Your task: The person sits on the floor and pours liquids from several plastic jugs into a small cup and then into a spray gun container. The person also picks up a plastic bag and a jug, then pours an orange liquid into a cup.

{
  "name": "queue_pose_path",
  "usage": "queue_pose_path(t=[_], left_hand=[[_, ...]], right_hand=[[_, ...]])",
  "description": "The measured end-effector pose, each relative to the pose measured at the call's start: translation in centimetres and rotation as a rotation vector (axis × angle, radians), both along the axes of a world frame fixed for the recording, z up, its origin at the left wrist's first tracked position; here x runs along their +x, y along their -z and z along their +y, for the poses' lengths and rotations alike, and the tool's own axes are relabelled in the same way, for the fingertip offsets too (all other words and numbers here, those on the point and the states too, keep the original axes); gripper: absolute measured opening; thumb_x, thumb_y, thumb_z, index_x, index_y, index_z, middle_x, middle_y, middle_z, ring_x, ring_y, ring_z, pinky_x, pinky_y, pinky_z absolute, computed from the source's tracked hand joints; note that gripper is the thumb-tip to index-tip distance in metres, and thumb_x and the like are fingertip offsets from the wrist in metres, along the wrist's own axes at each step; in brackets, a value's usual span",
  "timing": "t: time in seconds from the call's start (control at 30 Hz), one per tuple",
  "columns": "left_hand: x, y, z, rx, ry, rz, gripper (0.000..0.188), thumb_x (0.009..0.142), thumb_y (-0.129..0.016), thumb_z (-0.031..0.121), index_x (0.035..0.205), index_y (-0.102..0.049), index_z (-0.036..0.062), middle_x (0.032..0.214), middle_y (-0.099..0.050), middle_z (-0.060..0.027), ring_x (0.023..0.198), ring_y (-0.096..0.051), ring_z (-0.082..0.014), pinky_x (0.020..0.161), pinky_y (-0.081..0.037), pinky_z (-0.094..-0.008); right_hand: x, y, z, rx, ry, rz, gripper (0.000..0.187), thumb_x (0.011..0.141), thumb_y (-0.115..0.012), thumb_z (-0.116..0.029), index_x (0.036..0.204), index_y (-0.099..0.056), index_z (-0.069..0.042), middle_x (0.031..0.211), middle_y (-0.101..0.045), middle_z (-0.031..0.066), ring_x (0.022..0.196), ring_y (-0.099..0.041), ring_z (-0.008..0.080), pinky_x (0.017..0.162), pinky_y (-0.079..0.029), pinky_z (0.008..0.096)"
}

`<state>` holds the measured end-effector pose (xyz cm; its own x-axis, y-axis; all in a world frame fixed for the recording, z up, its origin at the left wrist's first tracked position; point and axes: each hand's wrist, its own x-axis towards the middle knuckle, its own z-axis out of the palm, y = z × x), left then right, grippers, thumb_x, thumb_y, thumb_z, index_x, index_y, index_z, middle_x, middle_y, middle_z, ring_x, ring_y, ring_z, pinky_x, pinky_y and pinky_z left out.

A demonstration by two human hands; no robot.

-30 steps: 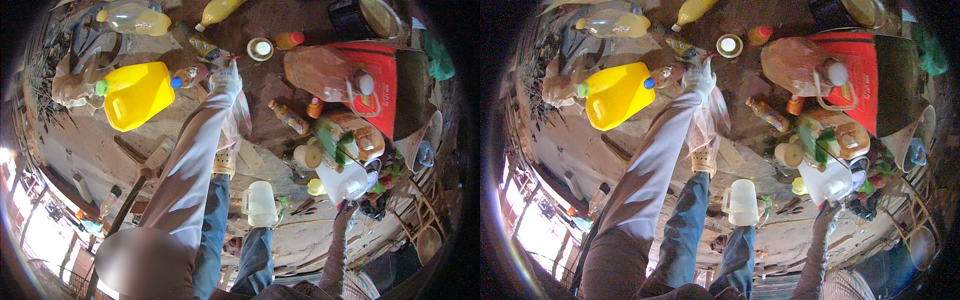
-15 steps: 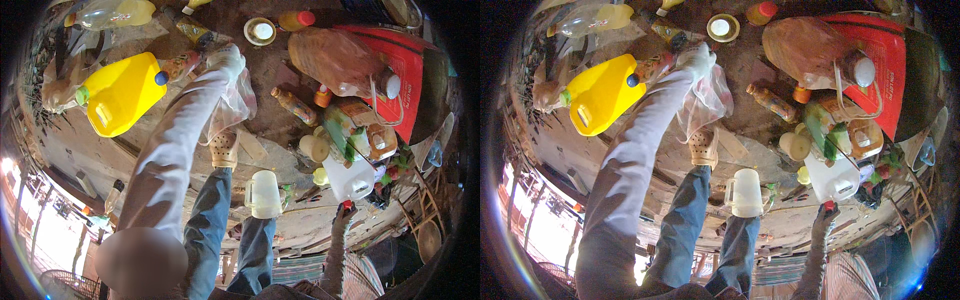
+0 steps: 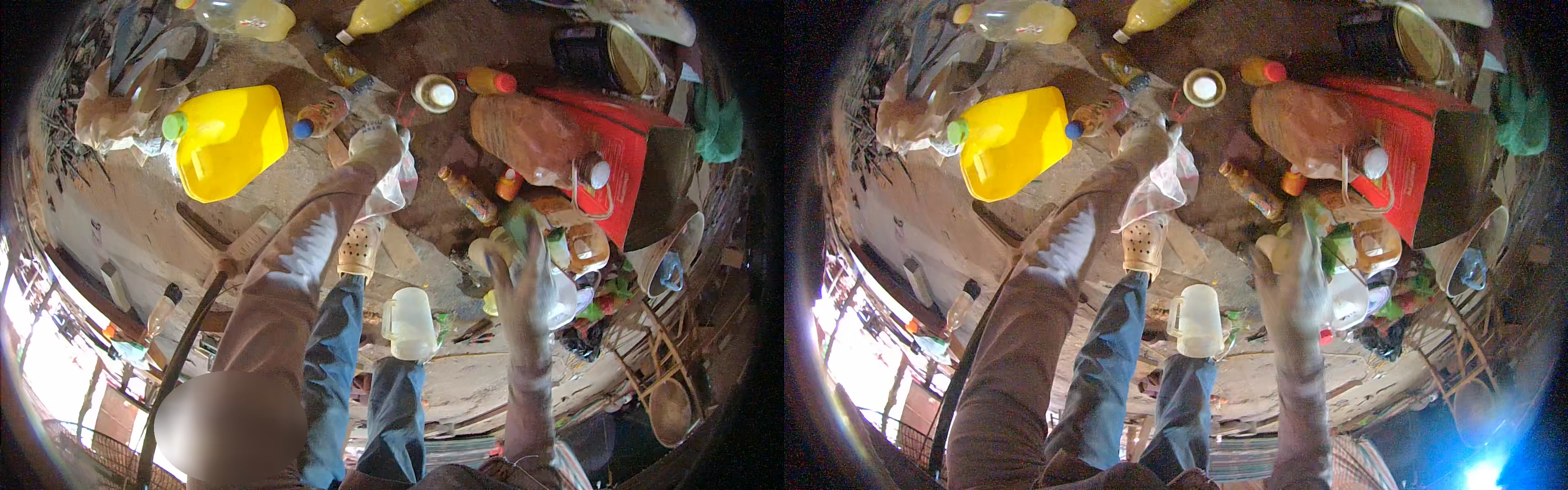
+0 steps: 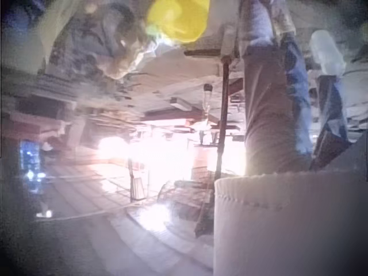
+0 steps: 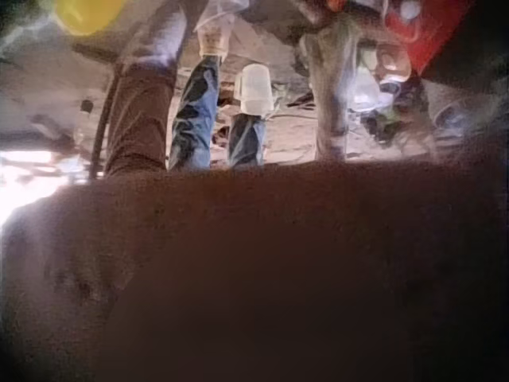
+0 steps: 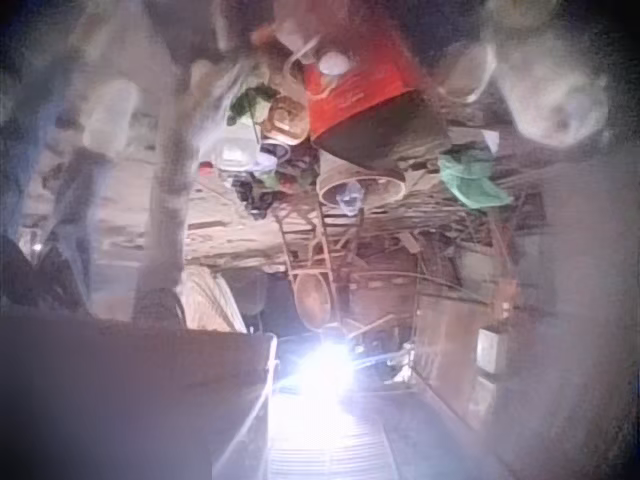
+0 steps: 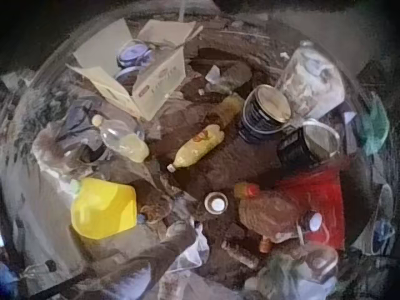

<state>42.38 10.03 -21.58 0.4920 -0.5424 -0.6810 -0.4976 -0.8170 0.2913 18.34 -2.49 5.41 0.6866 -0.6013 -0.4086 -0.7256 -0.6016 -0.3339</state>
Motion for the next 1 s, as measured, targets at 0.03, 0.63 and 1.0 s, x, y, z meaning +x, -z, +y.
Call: queue_pose_path(t=[0.03, 0.63, 1.0], left_hand=[[-0.2, -0.4, -0.5, 0.002, -0.177, 0.027, 0.049, 0.092, -0.058, 0.047, 0.125, -0.059, 0.0110, 0.109, -0.070, -0.0164, 0.099, -0.070, -0.0376, 0.086, -0.057, -0.0486], [-7.8, -17.7, 12.0, -0.435, -0.755, 0.263, 0.027, 0.086, -0.068, 0.017, 0.112, -0.064, 0.0098, 0.100, -0.064, -0.0099, 0.086, -0.065, -0.0240, 0.064, -0.051, -0.0345], [-25.8, -43.1, 19.0, -0.741, -0.728, -0.212, 0.028, 0.084, -0.080, 0.018, 0.104, -0.063, 0.0079, 0.074, -0.068, -0.0073, 0.063, -0.070, -0.0260, 0.054, -0.054, -0.0345]], right_hand=[[4.9, 2.2, -0.9, -0.071, -0.083, -0.117, 0.080, 0.087, -0.076, -0.034, 0.148, -0.035, -0.003, 0.127, -0.057, 0.0277, 0.111, -0.061, 0.0459, 0.084, -0.055, 0.0491], [13.6, 11.3, -2.6, -0.180, -0.289, 0.111, 0.052, 0.093, -0.065, -0.034, 0.139, -0.049, -0.015, 0.107, -0.064, 0.0237, 0.089, -0.067, 0.0429, 0.073, -0.054, 0.0508], [-1.3, -12.3, 14.4, 1.159, 0.396, 0.096, 0.030, 0.094, -0.072, -0.035, 0.090, -0.071, -0.006, 0.072, -0.066, 0.0016, 0.057, -0.058, 0.0113, 0.050, -0.045, 0.0266]])
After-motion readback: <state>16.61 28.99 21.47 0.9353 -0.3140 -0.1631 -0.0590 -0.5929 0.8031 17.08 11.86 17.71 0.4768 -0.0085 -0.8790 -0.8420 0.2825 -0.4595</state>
